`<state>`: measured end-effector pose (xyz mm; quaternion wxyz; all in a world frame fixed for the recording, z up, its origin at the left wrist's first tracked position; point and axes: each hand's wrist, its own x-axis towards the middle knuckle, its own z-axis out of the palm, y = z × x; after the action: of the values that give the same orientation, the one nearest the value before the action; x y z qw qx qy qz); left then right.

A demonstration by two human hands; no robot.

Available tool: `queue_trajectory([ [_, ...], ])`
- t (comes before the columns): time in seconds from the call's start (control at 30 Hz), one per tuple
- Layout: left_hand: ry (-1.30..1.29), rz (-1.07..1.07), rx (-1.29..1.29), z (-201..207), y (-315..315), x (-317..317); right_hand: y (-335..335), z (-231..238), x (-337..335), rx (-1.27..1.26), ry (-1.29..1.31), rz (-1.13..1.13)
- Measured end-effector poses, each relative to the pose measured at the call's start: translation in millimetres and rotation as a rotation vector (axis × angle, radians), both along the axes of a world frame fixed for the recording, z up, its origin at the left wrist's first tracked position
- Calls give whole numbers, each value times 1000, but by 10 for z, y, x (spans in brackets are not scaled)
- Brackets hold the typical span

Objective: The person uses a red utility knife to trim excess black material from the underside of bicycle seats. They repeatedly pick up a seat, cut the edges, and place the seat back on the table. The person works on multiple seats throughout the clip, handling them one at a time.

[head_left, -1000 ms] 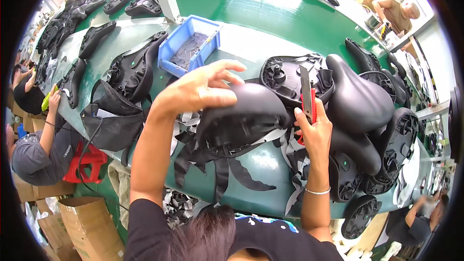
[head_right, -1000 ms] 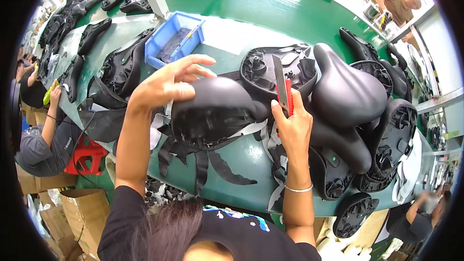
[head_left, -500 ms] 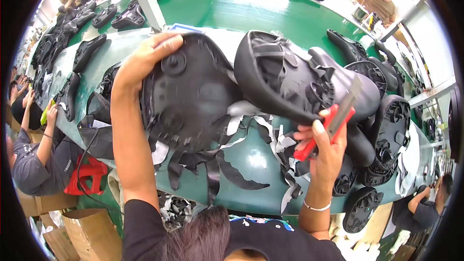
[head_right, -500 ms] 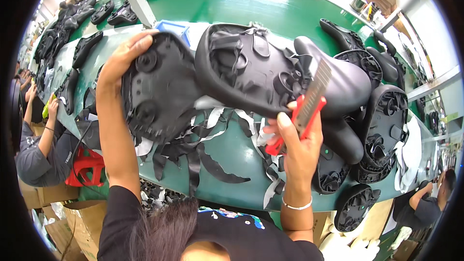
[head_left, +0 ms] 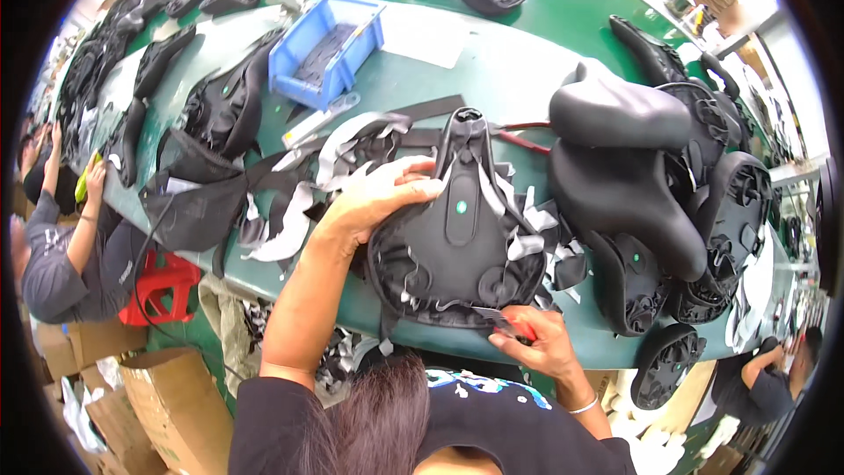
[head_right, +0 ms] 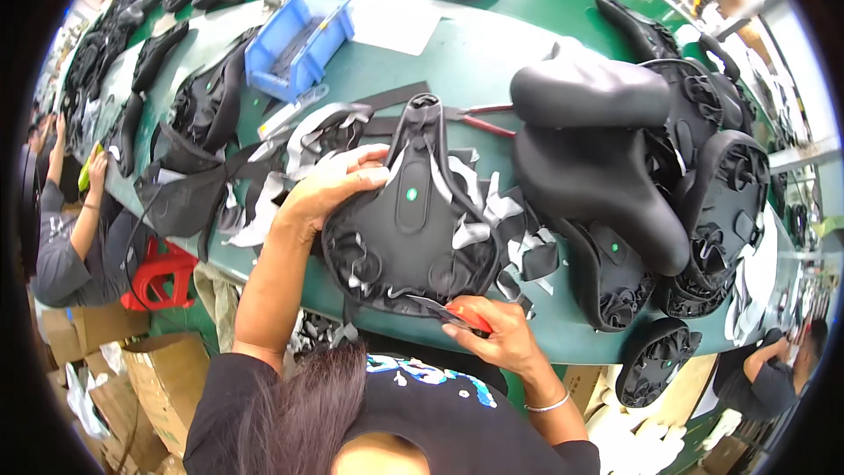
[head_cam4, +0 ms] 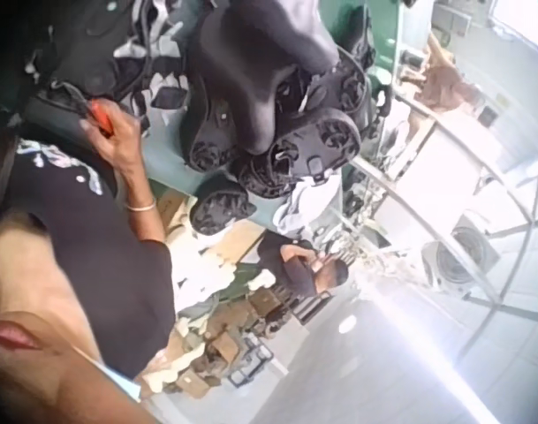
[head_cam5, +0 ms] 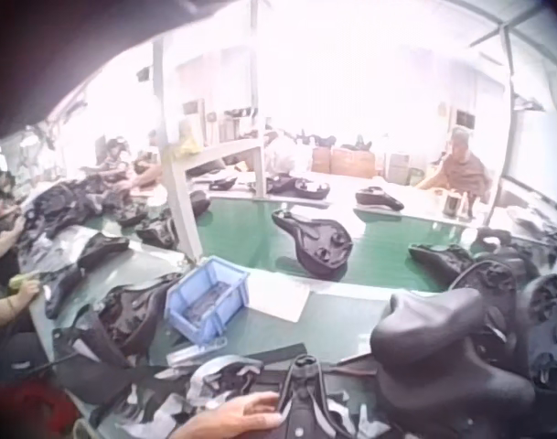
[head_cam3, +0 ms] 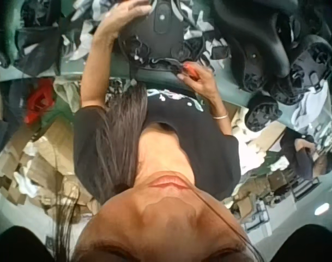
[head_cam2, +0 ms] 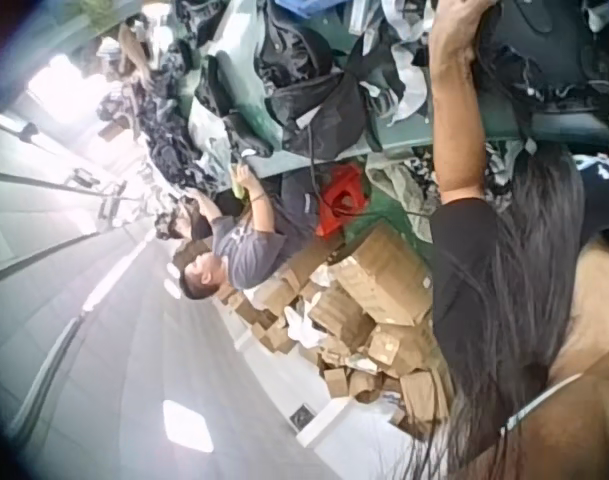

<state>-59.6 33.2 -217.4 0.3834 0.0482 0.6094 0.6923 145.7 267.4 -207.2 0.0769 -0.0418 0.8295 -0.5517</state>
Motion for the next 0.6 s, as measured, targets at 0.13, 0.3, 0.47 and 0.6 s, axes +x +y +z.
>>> queue_trajectory([
  [0.13, -109, 13, 60, 212, -67, 215, 165, 50, 52, -135, -78, 125],
  [0.3, 112, -4, -144, 370, -161, 90, 351, 330, -265, 489, 419, 92],
  [0.47, 276, -202, -208, 541, 48, -21, 368, 520, -693, 879, 623, 337],
  [0.6, 307, -141, -244, 379, 2, -20, 353, 304, -310, 859, 365, 292],
])
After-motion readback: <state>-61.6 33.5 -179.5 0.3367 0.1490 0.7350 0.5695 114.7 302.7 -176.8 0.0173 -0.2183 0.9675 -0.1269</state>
